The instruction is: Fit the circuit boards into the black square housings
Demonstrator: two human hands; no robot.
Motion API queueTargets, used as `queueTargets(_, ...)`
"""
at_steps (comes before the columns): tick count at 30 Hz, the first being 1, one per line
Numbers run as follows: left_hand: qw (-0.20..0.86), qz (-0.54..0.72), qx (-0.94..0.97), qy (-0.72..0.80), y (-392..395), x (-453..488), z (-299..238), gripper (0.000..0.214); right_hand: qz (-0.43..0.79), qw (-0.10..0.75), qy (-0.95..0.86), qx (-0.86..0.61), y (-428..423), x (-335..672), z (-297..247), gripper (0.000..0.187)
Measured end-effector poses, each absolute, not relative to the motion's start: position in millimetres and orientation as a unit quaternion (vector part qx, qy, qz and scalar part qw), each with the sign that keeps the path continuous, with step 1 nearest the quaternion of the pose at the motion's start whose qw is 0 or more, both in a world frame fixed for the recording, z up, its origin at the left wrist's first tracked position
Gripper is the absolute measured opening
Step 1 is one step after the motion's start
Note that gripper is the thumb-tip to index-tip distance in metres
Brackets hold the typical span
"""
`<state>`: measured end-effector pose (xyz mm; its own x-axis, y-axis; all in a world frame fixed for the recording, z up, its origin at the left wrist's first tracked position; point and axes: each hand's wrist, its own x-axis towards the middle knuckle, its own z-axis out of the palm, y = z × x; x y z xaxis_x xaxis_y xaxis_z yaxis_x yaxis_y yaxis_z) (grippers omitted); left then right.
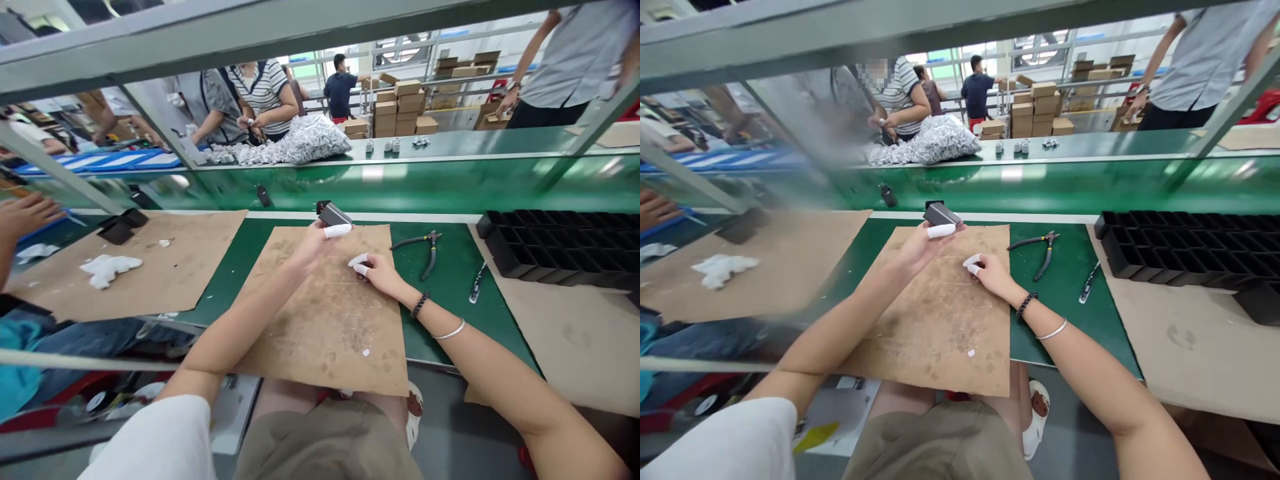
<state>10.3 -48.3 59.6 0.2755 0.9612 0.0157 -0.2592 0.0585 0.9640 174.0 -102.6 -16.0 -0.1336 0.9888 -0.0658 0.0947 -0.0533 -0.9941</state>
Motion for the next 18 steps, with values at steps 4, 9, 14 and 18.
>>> queueTargets(4, 0.446, 0.457, 0.604, 0.477, 42, 47, 28, 0.052, 0.531, 0.42, -0.528, -0.512, -102, 173, -14, 0.015)
queueTargets(9, 0.391, 0.433, 0.636, 0.504, 119, 87, 7, 0.057, 0.54, 0.412, -0.527, -0.51, -105, 175, -9, 0.014)
queueTargets(14, 0.348, 0.366, 0.68, 0.532, 142, 98, -10, 0.061, 0.561, 0.406, -0.511, -0.509, -106, 176, -8, 0.017)
queueTargets(18, 0.321, 0.31, 0.715, 0.538, 146, 97, -17, 0.053, 0.579, 0.4, -0.494, -0.511, -106, 176, -7, 0.017)
